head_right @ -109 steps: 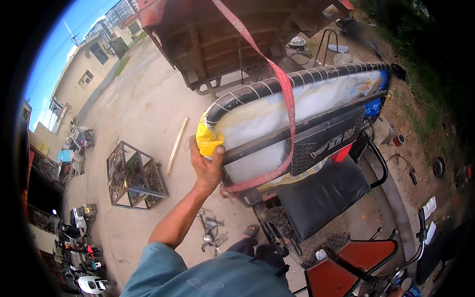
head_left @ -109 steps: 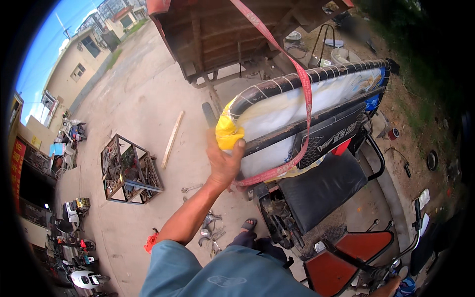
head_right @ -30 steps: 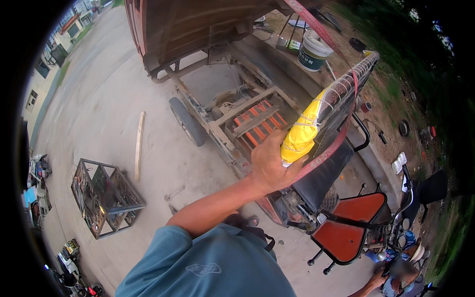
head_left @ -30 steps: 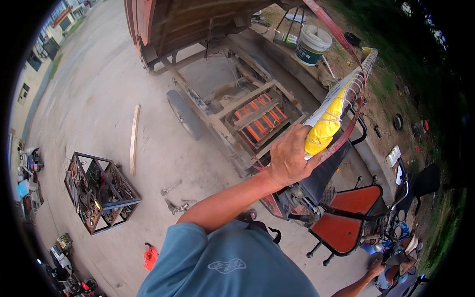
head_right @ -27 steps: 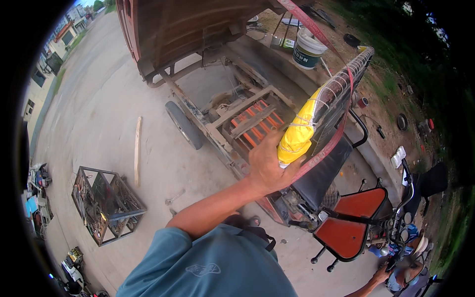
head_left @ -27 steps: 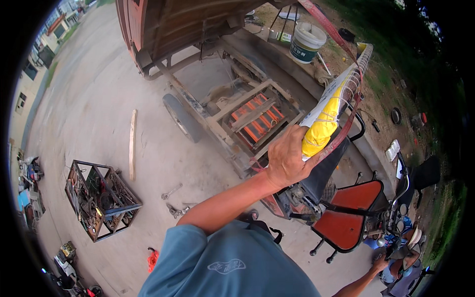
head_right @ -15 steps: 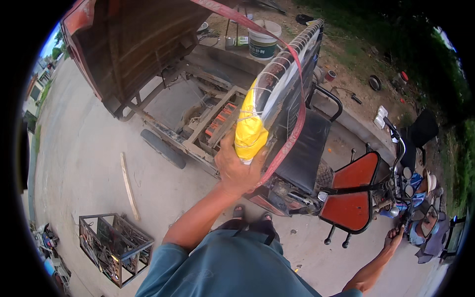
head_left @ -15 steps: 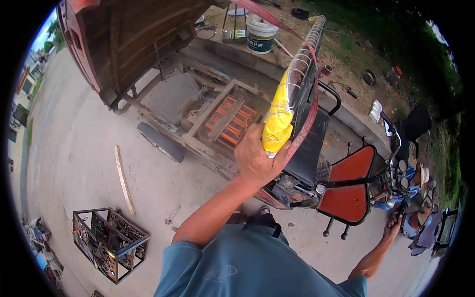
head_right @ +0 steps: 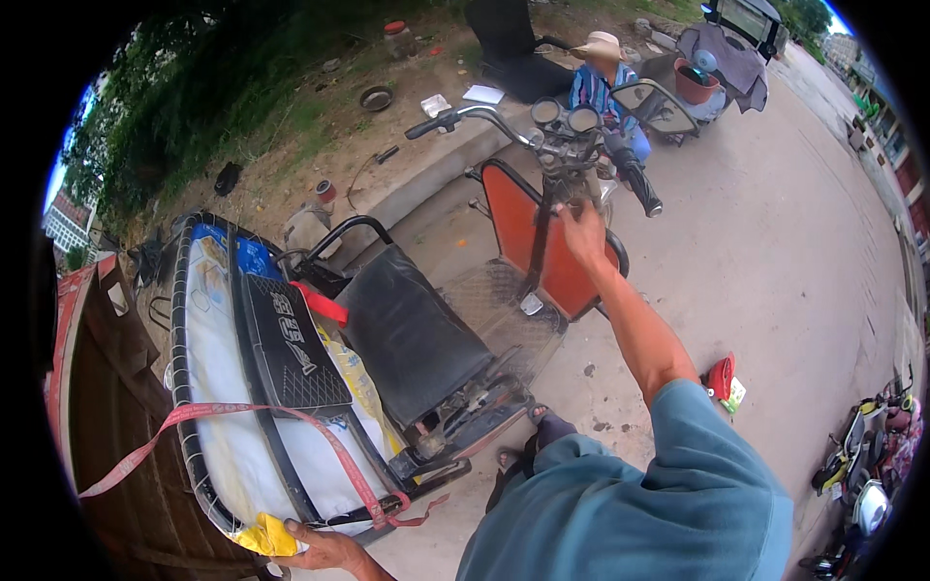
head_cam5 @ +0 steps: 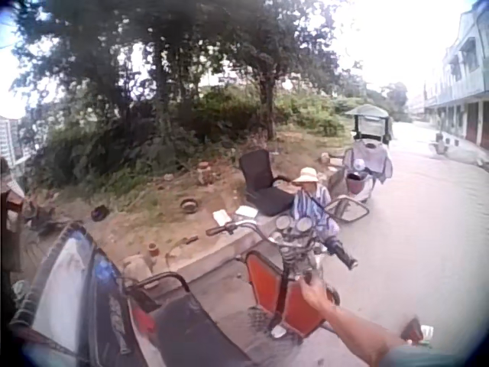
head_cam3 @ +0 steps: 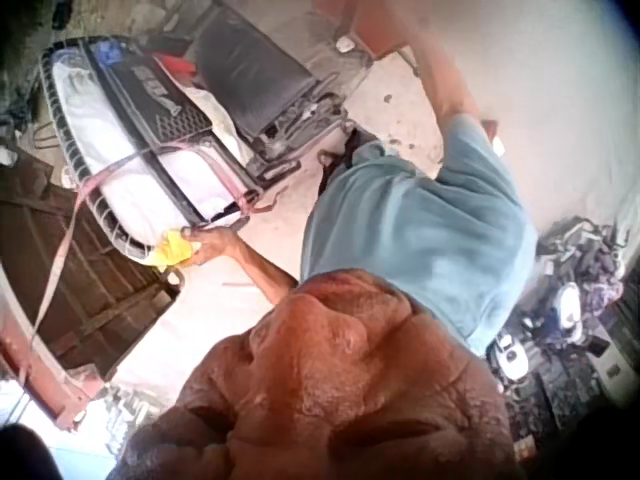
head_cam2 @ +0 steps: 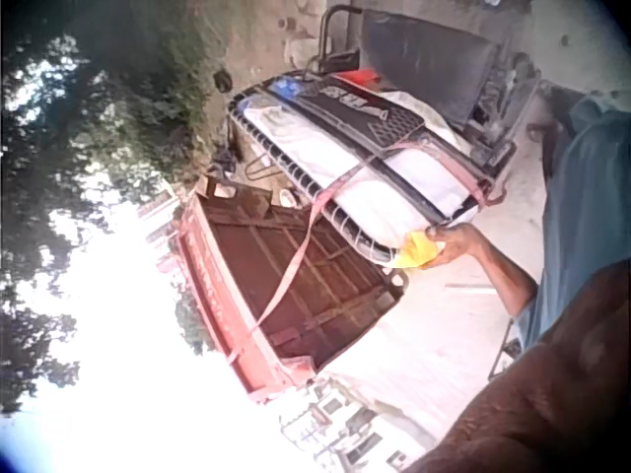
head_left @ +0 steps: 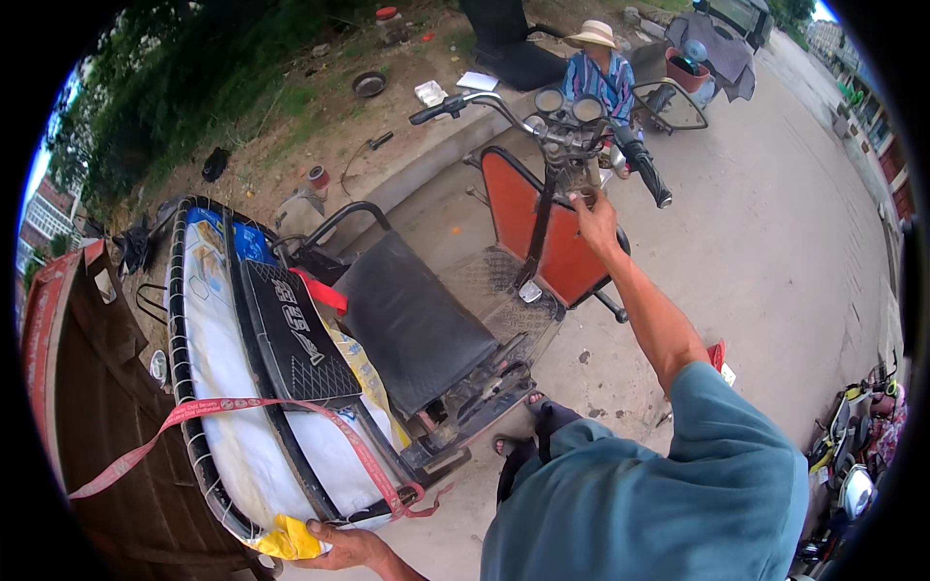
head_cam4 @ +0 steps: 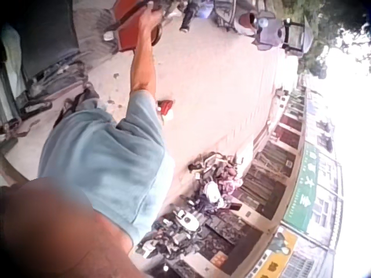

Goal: The person repairs electrical wiring on an electric tricycle. They lift the cargo bed, inspect internal components including batteries, and use their hands to connect and secure various wires and connectors in the chassis.

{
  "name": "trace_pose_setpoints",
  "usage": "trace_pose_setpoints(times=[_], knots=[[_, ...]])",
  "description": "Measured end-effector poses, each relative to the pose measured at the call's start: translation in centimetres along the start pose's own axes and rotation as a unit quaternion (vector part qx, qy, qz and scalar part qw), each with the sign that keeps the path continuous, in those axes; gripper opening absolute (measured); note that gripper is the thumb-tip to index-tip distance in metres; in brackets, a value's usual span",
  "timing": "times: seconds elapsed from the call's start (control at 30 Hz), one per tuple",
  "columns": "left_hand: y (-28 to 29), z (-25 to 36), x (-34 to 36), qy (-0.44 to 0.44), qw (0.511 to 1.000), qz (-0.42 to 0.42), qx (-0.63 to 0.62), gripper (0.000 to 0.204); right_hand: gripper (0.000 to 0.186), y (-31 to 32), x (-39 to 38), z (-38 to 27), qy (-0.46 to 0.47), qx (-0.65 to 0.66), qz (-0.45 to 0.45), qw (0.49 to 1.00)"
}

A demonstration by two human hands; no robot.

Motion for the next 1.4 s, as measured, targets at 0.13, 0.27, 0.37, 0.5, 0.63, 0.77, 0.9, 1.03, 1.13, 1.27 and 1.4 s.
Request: trace_pose_setpoints(times=[0.13,0.27,0.37,0.5,0.63,0.77,0.9,1.03,1.13,1.27,1.4], knots=[[1.6,-3.9,-0.7,0.046,0.997,0.04,-0.05,0.117,0.043,-2.1,8.6,0.2,0.004,-0.104,-0.02,0.994],[0.9,1.2,-0.1,-0.028,0.997,0.076,-0.016,0.087,0.044,-7.2,15.3,0.7,0.041,-0.162,-0.02,0.986],[1.7,0.8,-0.4,0.011,0.996,0.047,0.076,0.082,0.048,-11.0,19.7,2.1,0.075,-0.202,-0.034,0.976],[-0.8,1.2,-0.9,-0.008,0.994,0.037,0.098,0.09,0.054,-12.1,29.8,13.5,0.108,-0.336,-0.07,0.933],[0.8,1.9,-1.5,0.034,0.993,0.082,0.073,0.096,0.048,-16.7,37.5,19.6,0.203,-0.362,-0.086,0.906],[-0.1,4.0,-1.4,0.051,0.995,0.055,0.068,0.096,0.034,-19.2,35.9,25.3,0.177,-0.429,-0.135,0.875],[0.4,2.2,-3.2,0.078,0.993,0.087,0.033,0.092,0.031,-16.9,43.2,22.2,0.308,-0.475,-0.08,0.82],[-0.3,4.6,-1.9,0.037,0.993,0.074,0.08,0.089,0.033,-23.2,36.9,25.4,0.225,-0.498,-0.19,0.816],[-0.4,2.9,-2.4,0.064,0.994,0.072,0.041,0.087,0.035,-19.6,41.9,23.0,0.206,-0.518,-0.135,0.819],[-1.1,2.3,-2.5,0.066,0.995,0.075,-0.016,0.077,0.042,-17.1,44.7,17.9,0.209,-0.511,-0.09,0.829],[-0.9,4.9,-1.1,0.024,0.999,0.01,0.033,0.056,0.059,-20.3,32.2,13.7,0.052,-0.493,-0.139,0.857]])
Point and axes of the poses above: each hand's wrist, its own x-axis towards the middle knuckle, its own y-axis out of the back of the hand, z = x × y, the point moved 5 cm from there along x, towards the middle knuckle, and after that the axes turned 6 degrees about -z, right-handed, at the moved point
